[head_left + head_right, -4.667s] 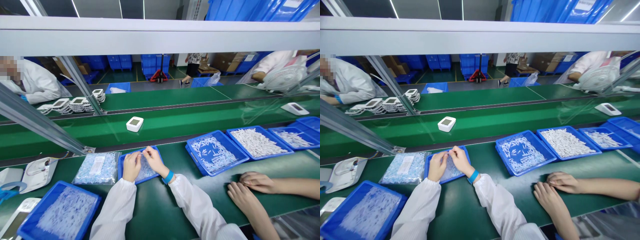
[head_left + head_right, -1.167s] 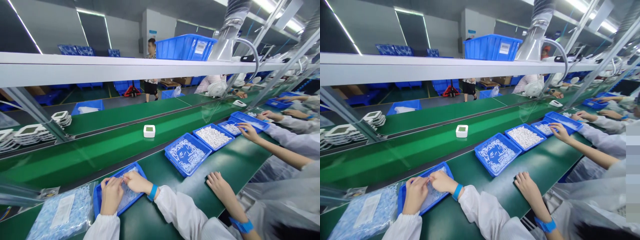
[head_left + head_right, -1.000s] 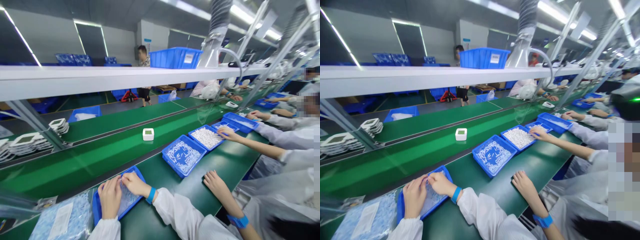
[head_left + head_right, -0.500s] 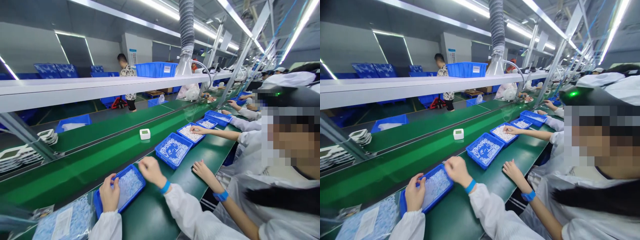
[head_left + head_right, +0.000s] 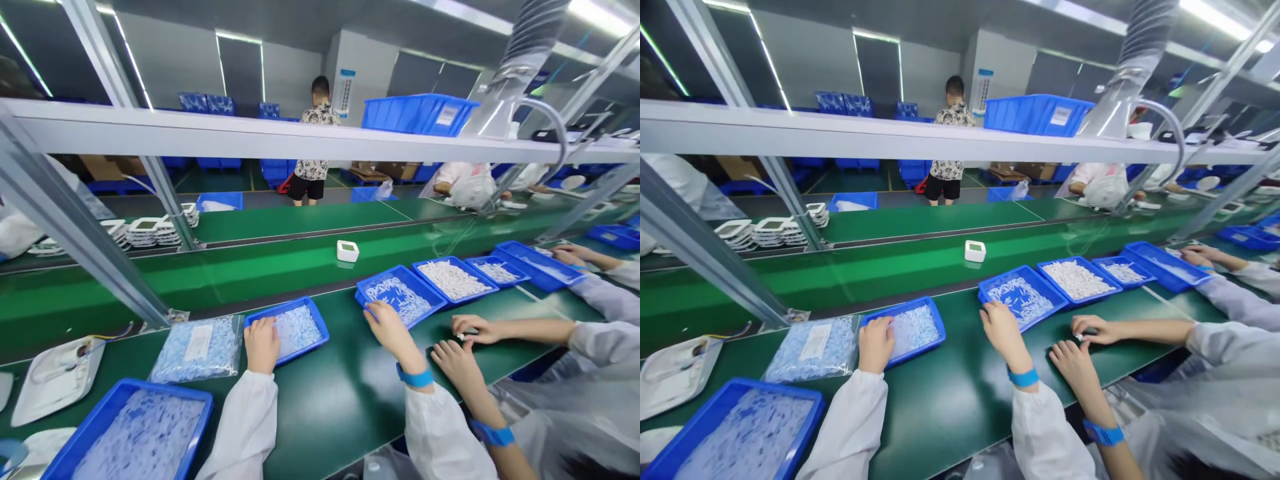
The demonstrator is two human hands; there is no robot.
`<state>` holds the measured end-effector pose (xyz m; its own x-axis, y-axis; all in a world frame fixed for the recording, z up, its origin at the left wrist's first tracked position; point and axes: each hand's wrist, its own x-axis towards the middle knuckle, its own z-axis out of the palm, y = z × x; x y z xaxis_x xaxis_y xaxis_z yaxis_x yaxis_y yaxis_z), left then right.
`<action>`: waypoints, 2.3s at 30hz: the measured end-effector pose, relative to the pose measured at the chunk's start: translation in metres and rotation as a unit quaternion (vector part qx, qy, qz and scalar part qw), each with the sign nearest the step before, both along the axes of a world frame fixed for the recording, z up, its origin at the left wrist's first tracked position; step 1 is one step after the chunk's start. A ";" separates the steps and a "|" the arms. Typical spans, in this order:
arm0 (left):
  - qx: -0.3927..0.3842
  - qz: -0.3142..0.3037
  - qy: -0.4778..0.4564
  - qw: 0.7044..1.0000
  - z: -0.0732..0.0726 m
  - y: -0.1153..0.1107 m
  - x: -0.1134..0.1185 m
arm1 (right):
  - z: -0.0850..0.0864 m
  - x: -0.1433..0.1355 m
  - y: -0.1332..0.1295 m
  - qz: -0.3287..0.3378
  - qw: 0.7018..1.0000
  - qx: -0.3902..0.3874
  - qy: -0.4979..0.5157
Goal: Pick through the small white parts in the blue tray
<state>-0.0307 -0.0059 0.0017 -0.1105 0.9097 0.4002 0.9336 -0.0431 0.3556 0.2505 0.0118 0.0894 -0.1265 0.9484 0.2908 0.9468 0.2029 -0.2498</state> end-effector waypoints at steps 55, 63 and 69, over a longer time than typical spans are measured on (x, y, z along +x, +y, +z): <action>-0.009 -0.077 -0.167 0.983 -0.008 0.038 0.012 | -0.094 -0.134 0.069 0.268 0.822 -0.202 0.460; 0.032 -0.073 -0.140 0.987 -0.003 0.036 0.011 | -0.100 -0.134 0.071 0.271 0.807 -0.216 0.477; 0.045 -0.082 -0.164 0.982 -0.007 0.037 0.007 | -0.101 -0.135 0.071 0.249 0.766 -0.216 0.553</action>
